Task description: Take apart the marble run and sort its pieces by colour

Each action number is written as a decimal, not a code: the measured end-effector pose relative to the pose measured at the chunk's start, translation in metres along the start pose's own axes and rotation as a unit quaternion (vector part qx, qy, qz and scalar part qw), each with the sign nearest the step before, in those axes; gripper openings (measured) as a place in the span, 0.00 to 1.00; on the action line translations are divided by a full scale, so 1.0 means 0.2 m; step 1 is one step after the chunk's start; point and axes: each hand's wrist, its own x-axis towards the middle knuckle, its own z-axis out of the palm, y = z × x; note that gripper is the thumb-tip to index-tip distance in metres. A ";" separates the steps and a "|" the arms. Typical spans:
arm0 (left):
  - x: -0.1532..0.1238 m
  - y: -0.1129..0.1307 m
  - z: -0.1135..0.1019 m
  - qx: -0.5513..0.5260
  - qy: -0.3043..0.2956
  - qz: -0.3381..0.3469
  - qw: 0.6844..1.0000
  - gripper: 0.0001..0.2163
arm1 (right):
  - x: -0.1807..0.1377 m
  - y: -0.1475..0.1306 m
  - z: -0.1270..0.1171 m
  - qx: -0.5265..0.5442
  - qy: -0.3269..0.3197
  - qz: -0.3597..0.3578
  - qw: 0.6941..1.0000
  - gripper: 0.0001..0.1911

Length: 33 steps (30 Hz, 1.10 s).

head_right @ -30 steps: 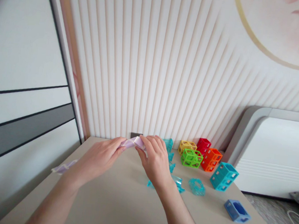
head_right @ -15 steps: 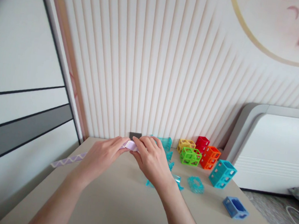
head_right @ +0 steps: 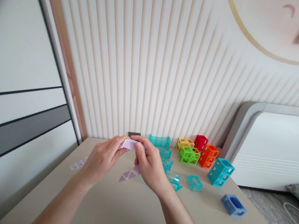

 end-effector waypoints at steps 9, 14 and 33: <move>-0.01 -0.02 -0.02 -0.017 -0.178 -0.043 0.983 0.11 | 0.00 -0.04 -0.11 -0.173 -0.074 -0.054 0.981 0.15; 0.00 -0.03 -0.04 0.002 -0.293 -0.070 0.954 0.15 | 0.01 -0.05 -0.14 -0.333 -0.112 -0.190 0.917 0.12; 0.00 -0.02 -0.13 -0.138 -0.258 -0.121 0.949 0.18 | 0.03 0.05 -0.09 -0.082 -0.162 -0.161 0.970 0.23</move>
